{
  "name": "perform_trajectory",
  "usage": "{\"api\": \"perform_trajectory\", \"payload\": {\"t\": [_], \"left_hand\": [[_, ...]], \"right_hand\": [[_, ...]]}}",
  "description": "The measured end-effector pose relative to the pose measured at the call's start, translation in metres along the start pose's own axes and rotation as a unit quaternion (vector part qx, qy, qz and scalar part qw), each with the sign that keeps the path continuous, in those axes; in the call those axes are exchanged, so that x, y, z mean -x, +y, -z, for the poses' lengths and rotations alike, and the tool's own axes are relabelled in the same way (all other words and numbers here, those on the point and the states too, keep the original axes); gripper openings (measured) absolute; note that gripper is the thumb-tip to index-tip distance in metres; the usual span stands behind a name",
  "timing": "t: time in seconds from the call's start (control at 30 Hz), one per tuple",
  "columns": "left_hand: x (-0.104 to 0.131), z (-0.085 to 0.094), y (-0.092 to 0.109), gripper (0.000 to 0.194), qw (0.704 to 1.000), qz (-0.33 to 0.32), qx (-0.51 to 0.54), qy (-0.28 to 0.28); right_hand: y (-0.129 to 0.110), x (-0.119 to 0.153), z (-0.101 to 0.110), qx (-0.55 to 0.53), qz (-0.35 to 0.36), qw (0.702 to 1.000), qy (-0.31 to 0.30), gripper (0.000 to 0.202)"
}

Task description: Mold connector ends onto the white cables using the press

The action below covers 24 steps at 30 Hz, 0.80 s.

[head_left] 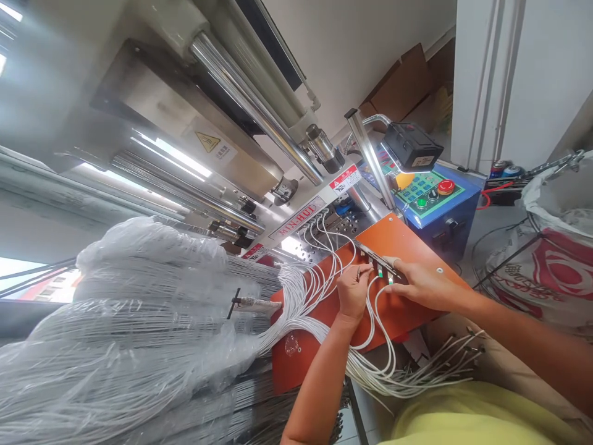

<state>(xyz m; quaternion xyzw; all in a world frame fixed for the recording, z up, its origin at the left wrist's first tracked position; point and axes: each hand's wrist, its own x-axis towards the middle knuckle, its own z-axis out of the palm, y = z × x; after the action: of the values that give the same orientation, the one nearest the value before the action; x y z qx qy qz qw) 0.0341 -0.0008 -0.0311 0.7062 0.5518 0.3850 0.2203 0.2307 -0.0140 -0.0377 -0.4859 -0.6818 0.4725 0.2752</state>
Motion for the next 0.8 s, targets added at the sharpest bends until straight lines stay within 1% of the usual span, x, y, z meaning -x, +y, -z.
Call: {"api": "perform_trajectory", "payload": {"t": [0.1, 0.17, 0.23, 0.3, 0.37, 0.43, 0.5, 0.57, 0.7, 0.8], "left_hand": [[-0.003, 0.001, 0.003, 0.012, 0.999, 0.026, 0.019, -0.001], [-0.004, 0.005, 0.005, 0.010, 0.998, 0.055, 0.035, -0.018], [-0.004, 0.011, 0.005, 0.013, 0.991, 0.100, 0.075, -0.043], [-0.004, 0.017, 0.003, 0.022, 0.975, 0.159, 0.146, -0.050], [-0.003, 0.022, -0.001, 0.032, 0.953, 0.211, 0.215, -0.019], [-0.002, 0.025, -0.002, 0.043, 0.936, 0.238, 0.258, 0.021], [0.000, 0.026, 0.000, 0.055, 0.933, 0.230, 0.276, 0.040], [0.002, 0.028, 0.006, 0.056, 0.940, 0.195, 0.277, 0.039], [0.004, 0.033, 0.015, 0.032, 0.956, 0.135, 0.257, 0.036], [0.001, 0.035, 0.012, 0.022, 0.976, 0.105, 0.192, 0.017]], "right_hand": [[0.000, 0.000, 0.000, -0.002, 0.005, 1.000, -0.002, 0.048], [0.000, -0.001, 0.001, -0.015, 0.005, 1.000, -0.006, 0.049], [0.000, -0.001, 0.002, -0.029, 0.008, 0.999, -0.013, 0.051], [0.000, -0.001, 0.003, -0.038, 0.011, 0.999, -0.017, 0.053], [0.000, -0.001, 0.003, -0.044, 0.013, 0.999, -0.017, 0.055], [0.000, -0.001, 0.002, -0.050, 0.015, 0.998, -0.018, 0.055], [0.001, -0.001, 0.001, -0.053, 0.018, 0.998, -0.021, 0.054], [0.001, -0.001, 0.000, -0.048, 0.019, 0.998, -0.023, 0.054], [0.003, -0.002, -0.001, -0.035, 0.008, 0.999, -0.023, 0.058], [0.001, -0.001, 0.000, -0.037, 0.000, 0.999, -0.019, 0.061]]}}
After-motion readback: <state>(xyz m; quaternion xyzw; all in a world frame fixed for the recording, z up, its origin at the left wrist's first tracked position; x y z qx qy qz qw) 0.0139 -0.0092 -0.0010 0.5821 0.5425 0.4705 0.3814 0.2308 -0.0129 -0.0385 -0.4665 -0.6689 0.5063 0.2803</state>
